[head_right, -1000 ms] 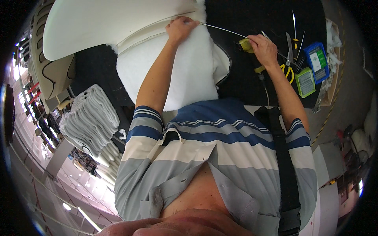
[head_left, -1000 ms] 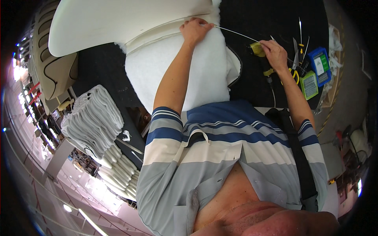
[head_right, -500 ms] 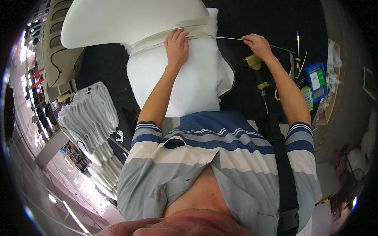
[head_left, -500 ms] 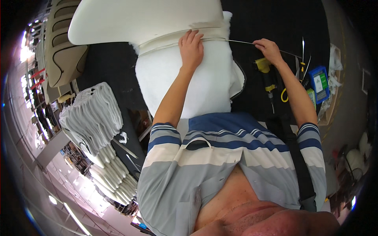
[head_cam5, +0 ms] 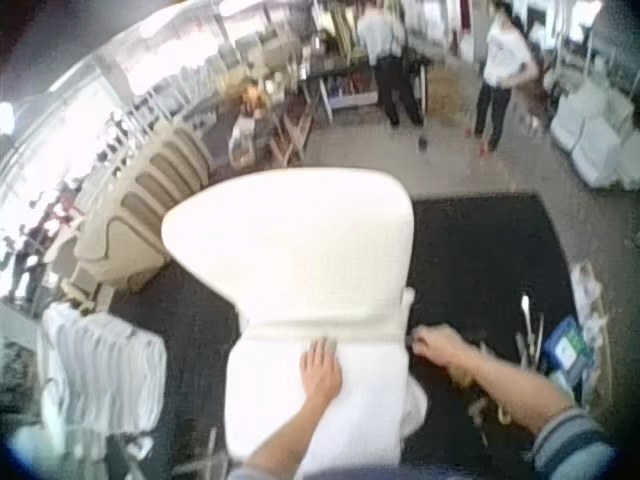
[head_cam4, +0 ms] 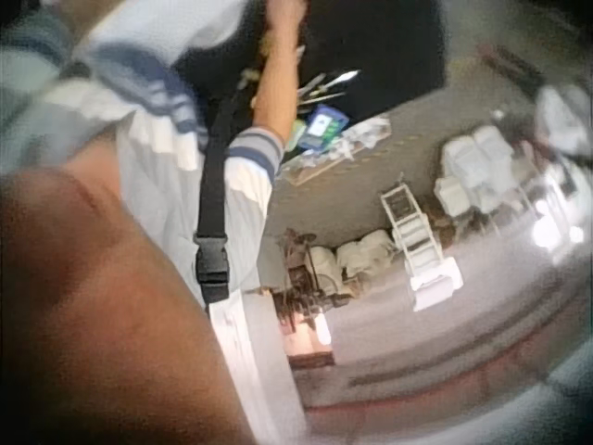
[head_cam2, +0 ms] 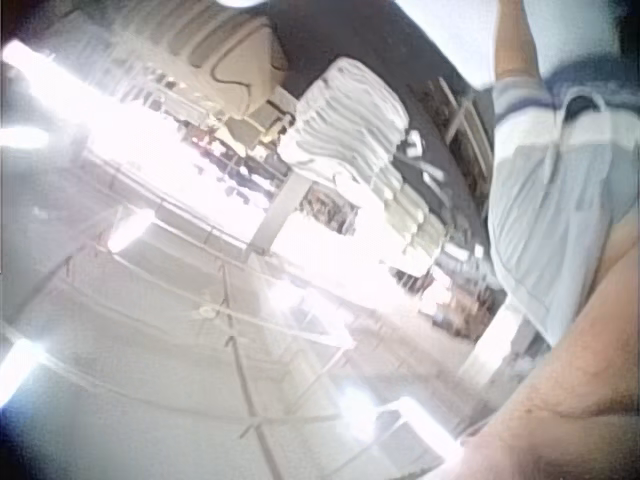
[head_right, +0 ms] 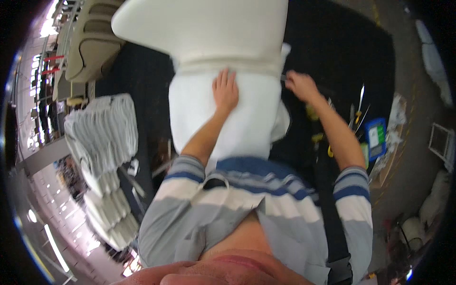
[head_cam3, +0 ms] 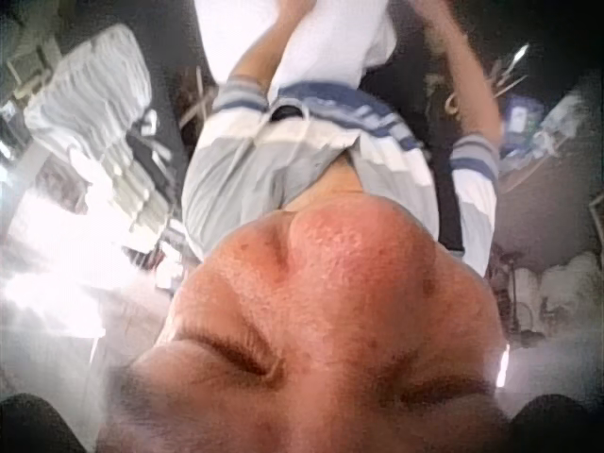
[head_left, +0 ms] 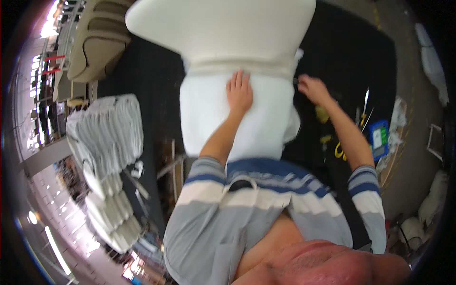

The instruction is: The person aligns foam padding onto a chair frame, adjusts the buckle on a strap pouch before putting it over the shoulder, and trims excess foam on the chair using scissors.

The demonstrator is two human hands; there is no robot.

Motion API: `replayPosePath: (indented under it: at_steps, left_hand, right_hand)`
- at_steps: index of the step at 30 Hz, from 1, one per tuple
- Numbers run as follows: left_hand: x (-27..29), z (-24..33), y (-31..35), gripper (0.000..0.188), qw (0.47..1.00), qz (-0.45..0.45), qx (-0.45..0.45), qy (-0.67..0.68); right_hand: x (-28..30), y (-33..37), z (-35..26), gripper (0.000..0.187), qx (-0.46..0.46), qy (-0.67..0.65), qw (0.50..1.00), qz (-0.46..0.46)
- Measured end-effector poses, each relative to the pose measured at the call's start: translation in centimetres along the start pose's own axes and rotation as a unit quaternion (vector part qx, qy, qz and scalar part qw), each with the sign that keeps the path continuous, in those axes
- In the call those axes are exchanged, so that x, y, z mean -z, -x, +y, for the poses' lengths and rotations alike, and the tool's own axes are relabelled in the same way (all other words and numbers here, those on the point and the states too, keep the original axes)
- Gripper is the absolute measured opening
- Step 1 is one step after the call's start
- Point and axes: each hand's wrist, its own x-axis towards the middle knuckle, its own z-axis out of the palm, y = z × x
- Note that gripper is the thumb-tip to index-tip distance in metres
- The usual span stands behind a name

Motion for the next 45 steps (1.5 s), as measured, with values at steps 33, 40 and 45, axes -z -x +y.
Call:
replayPosePath:
  at_steps: [33,40,45]
  left_hand:
    - [-0.7,0.0,0.2,0.037,0.995,0.064,0.014,0.077]
    - [0.0,-0.1,1.2,0.034,0.994,0.077,0.021,0.073]
    - [-0.1,0.1,1.2,0.034,0.993,0.073,0.026,0.084]
  right_hand:
    - [0.0,-3.7,-1.3,0.028,-0.008,0.097,0.992,-0.08]
    - [-0.1,-4.3,-2.8,0.03,-0.003,0.085,0.991,-0.101]
    - [0.9,-2.6,-0.7,0.029,-0.054,-0.011,0.994,-0.096]
